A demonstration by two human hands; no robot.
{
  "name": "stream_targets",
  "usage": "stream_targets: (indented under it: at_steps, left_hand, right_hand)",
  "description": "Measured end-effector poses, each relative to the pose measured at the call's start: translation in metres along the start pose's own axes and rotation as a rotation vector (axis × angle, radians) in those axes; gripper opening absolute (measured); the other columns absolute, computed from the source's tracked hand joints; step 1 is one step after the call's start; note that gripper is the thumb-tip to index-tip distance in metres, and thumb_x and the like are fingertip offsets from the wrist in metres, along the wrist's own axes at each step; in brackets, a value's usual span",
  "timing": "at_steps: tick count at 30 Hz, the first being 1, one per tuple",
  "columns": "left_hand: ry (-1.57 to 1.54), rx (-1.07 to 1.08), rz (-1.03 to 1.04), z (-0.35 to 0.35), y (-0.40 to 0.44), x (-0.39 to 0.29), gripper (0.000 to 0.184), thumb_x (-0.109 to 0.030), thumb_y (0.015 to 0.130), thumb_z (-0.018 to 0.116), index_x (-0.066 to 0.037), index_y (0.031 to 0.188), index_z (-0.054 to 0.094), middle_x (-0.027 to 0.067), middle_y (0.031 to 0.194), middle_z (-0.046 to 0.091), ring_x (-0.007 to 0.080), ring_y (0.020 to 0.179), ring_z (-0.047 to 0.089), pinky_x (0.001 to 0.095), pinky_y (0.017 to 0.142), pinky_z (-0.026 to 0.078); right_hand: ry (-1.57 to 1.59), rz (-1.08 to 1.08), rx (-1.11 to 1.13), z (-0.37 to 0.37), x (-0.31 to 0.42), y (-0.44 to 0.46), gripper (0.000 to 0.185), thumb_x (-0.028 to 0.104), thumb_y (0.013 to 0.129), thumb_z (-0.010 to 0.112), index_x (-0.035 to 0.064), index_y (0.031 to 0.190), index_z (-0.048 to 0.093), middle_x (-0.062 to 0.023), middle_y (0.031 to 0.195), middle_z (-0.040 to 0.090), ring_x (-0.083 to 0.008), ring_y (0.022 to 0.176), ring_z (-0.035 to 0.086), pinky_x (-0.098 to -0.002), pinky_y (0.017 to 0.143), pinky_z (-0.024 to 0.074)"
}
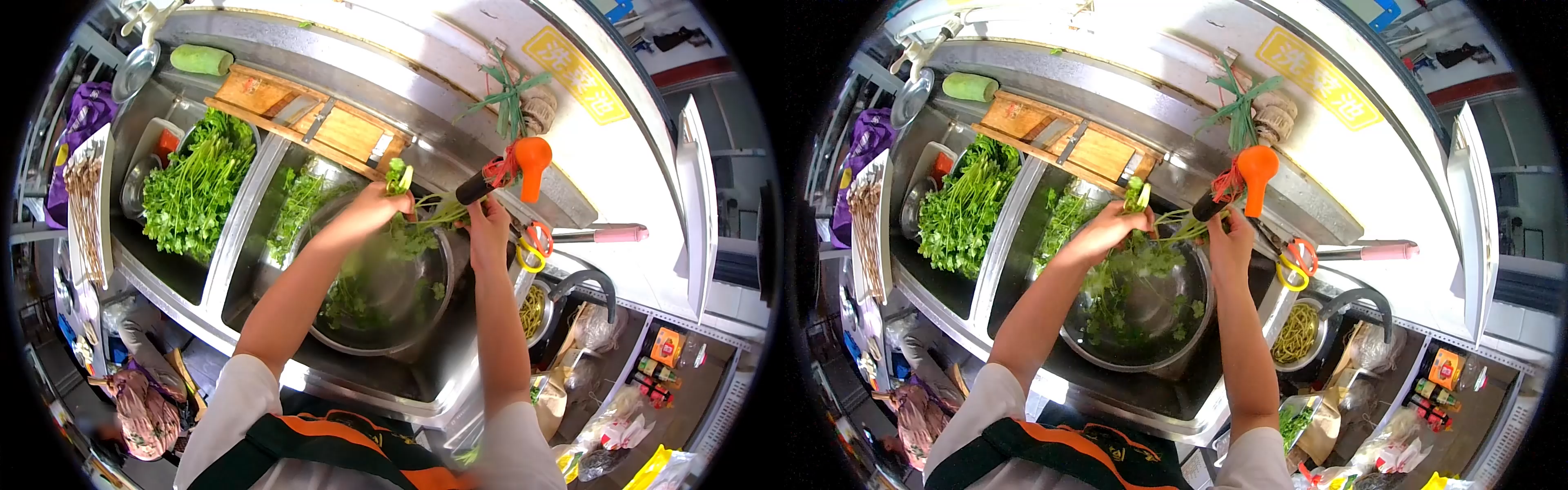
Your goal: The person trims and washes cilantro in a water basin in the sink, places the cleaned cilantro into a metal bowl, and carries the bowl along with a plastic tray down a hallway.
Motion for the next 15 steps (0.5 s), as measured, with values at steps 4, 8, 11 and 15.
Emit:
stream_targets:
  at_steps: [4,8,11,15]
  left_hand:
    - [0.194,0.079,0.046,0.005,0.004,0.004,0.017,-0.020,0.066,0.066,-0.006,0.074,0.060,0.0041,0.071,0.058,0.0142,0.073,0.054,0.0276,0.074,0.040]
    - [0.365,-0.054,0.193,-0.011,0.002,-0.002,0.017,-0.018,0.068,0.067,-0.006,0.079,0.061,0.0055,0.076,0.060,0.0147,0.074,0.055,0.0284,0.074,0.041]
    - [0.643,-0.137,0.389,-0.036,0.003,-0.008,0.022,-0.021,0.067,0.066,-0.004,0.081,0.062,0.0147,0.074,0.059,0.0225,0.070,0.056,0.0321,0.069,0.043]
    - [1.170,-0.184,0.405,-0.049,-0.037,-0.051,0.018,-0.007,0.066,0.065,-0.003,0.082,0.058,0.0140,0.076,0.058,0.0244,0.072,0.057,0.0332,0.068,0.045]
  right_hand:
    - [0.004,-0.050,0.012,0.001,-0.001,0.001,0.011,0.008,0.082,0.049,-0.0012,0.087,0.054,-0.0008,0.067,0.053,-0.0063,0.055,0.048,-0.0206,0.047,0.0381]
    - [-0.066,0.002,0.133,-0.006,0.000,0.001,0.014,0.012,0.079,0.054,0.0030,0.089,0.057,0.0007,0.073,0.055,-0.0053,0.062,0.051,-0.0188,0.053,0.0409]
    - [-0.269,0.073,0.357,-0.002,0.006,-0.004,0.013,0.011,0.076,0.057,-0.0009,0.082,0.058,-0.0019,0.068,0.055,-0.0054,0.053,0.046,-0.0211,0.047,0.0361]
    - [-0.711,-0.040,0.517,-0.002,0.010,-0.007,0.016,0.016,0.072,0.062,0.0019,0.079,0.060,-0.0019,0.062,0.054,-0.0051,0.054,0.045,-0.0226,0.048,0.0363]
Point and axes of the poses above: each hand's wrist, its own y-axis towards the middle knuckle, its own z-axis out of the palm, x = y × z, the point moved 4 cm from there along y, towards the middle knuckle
